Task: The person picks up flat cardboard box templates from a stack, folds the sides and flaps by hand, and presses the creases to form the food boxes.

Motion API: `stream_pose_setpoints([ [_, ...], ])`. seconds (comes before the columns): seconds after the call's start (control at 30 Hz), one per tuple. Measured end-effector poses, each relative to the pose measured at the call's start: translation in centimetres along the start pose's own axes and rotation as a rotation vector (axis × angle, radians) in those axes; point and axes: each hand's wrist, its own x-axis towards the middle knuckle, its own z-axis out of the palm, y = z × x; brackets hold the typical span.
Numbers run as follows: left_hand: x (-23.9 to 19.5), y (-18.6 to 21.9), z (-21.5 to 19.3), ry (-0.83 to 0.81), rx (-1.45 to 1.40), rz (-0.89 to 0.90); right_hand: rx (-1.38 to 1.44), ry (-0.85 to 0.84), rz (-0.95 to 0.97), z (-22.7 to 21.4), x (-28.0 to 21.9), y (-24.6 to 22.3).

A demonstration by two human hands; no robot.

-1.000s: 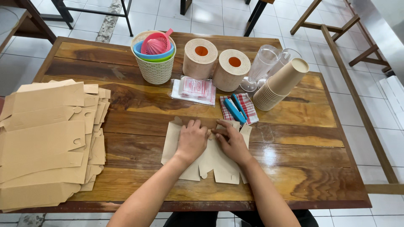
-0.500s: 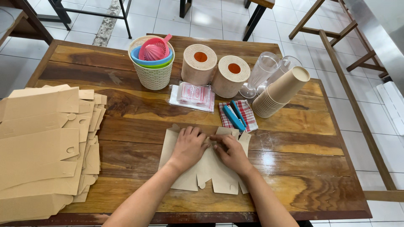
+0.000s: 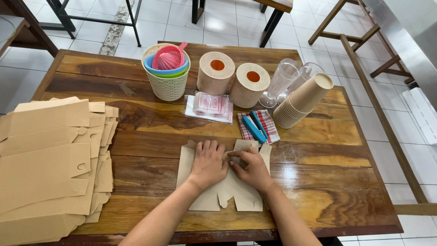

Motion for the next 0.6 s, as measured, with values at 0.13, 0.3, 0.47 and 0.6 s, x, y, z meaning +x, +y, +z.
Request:
stream_pose_setpoints([
  [0.13,-0.3,0.0,1.0,0.015,-0.001,-0.004,0.019,0.031,-0.030,0.9,-0.1,0.6],
  [0.3,-0.8,0.2,0.2,-0.008,-0.022,-0.071,-0.061,0.046,-0.173,1.5,-0.2,0.6],
  [0.47,-1.5,-0.2,-0.4,0.037,-0.138,-0.086,-0.183,0.097,-0.252,1.8,-0.3,0.0],
  [0.6,-1.5,-0.8,-0.3,0.052,-0.217,-0.090,-0.278,0.135,-0.238,2.5,-1.0,0.5],
])
